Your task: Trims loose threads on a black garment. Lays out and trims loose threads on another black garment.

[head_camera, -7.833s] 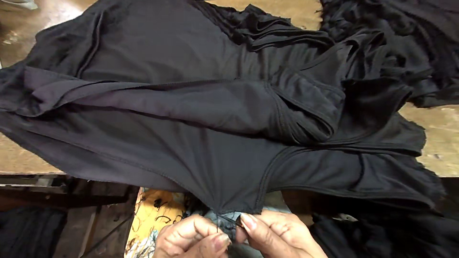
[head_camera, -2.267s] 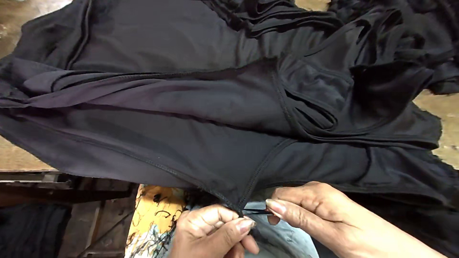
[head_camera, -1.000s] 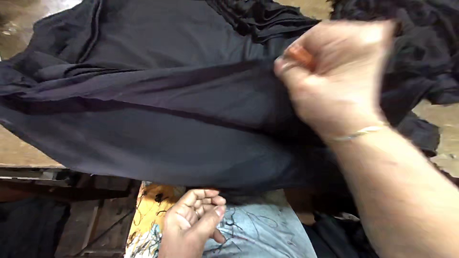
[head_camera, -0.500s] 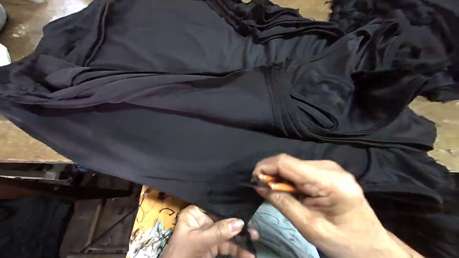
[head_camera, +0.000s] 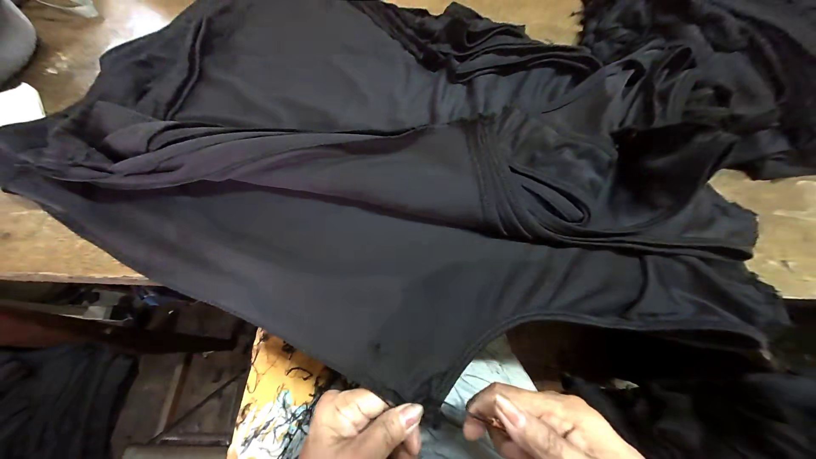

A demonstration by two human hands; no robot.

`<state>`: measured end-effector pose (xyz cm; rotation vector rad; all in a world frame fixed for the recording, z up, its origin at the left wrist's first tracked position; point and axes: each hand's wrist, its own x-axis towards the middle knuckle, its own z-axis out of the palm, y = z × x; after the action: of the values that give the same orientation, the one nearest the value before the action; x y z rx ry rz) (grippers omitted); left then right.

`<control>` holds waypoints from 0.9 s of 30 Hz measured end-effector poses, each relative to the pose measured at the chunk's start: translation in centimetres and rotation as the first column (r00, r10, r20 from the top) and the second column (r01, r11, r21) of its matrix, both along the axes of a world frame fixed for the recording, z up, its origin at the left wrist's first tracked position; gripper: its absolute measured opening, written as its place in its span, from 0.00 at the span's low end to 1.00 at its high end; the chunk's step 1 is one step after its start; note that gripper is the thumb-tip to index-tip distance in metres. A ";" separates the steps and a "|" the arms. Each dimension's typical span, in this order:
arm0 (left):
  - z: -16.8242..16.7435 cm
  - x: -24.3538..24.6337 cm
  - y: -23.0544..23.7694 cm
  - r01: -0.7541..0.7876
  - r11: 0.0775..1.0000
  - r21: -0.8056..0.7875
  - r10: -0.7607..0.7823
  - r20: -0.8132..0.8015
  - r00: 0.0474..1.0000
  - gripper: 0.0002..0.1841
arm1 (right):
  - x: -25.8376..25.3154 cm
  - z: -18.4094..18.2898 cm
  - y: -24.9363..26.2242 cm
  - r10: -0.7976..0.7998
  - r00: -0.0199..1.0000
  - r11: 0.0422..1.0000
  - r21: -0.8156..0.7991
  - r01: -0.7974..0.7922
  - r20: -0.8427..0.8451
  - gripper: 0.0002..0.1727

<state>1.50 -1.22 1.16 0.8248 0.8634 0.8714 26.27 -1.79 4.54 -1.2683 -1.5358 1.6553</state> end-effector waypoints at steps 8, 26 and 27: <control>-0.4 -0.6 -0.6 0.039 0.998 0.043 -0.039 -0.002 0.999 0.03 | 1.1 -0.5 -0.8 -0.013 1.000 0.997 -0.075 0.012 -0.014 0.22; -1.6 2.6 3.1 -0.061 0.880 -0.471 0.186 0.223 0.957 0.15 | 1.2 -1.1 -1.6 -0.076 0.986 0.990 -0.130 0.056 -0.150 0.23; -2.1 2.9 3.5 -0.074 0.883 -0.464 0.172 0.171 0.970 0.19 | 1.3 -0.9 -1.6 -0.091 0.985 0.989 -0.125 0.073 -0.147 0.23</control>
<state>4.36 2.30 -0.94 0.2628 0.8940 0.8043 27.55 -3.37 3.62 -1.2177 -1.2947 1.7690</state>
